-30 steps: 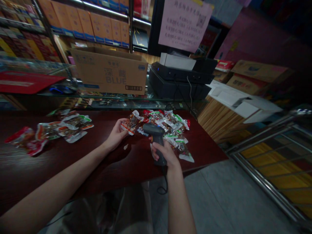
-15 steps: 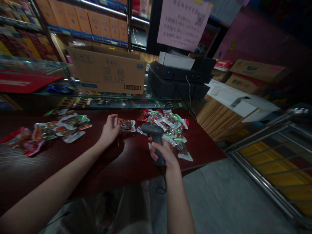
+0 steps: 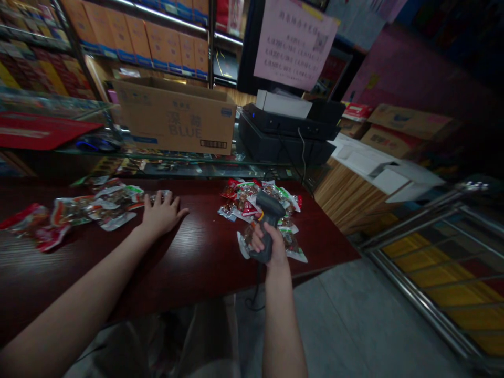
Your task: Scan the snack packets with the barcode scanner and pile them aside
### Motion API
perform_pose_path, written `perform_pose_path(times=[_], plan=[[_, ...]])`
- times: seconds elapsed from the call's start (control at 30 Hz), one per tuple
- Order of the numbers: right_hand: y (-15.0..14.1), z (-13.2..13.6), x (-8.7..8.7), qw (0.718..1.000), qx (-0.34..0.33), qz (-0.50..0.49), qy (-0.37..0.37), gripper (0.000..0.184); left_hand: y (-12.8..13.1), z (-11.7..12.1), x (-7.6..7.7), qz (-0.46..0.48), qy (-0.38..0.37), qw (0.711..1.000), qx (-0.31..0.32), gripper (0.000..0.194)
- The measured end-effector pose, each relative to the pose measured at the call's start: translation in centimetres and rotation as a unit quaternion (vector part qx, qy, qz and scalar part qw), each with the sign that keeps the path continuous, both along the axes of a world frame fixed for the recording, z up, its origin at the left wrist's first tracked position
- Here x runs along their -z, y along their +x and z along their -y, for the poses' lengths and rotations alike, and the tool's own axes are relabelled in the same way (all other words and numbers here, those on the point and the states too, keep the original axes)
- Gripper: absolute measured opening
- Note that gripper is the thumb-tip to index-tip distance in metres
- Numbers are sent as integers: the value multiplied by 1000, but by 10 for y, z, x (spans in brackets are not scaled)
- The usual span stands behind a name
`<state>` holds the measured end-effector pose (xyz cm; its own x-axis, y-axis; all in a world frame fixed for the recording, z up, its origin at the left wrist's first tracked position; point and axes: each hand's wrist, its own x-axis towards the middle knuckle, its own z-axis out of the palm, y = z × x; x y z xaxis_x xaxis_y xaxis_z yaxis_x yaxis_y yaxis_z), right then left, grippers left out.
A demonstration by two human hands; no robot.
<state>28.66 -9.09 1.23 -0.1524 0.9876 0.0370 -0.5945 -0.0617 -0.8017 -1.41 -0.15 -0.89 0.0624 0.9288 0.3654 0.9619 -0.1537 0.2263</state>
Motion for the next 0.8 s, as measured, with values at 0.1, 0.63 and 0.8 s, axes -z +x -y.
perform_pose_path(times=[0.1,0.63,0.8], plan=[[2,-1,0,1000,15,-8,4,26,-6,2,4,21,38,995,-90,67],[5,-9,5,999,25,-29,-16,28,114,-29,4,210,-111,960,147,45],[5,-10,7,999,17,-27,-9,26,99,-34,3,276,-138,937,160,25]])
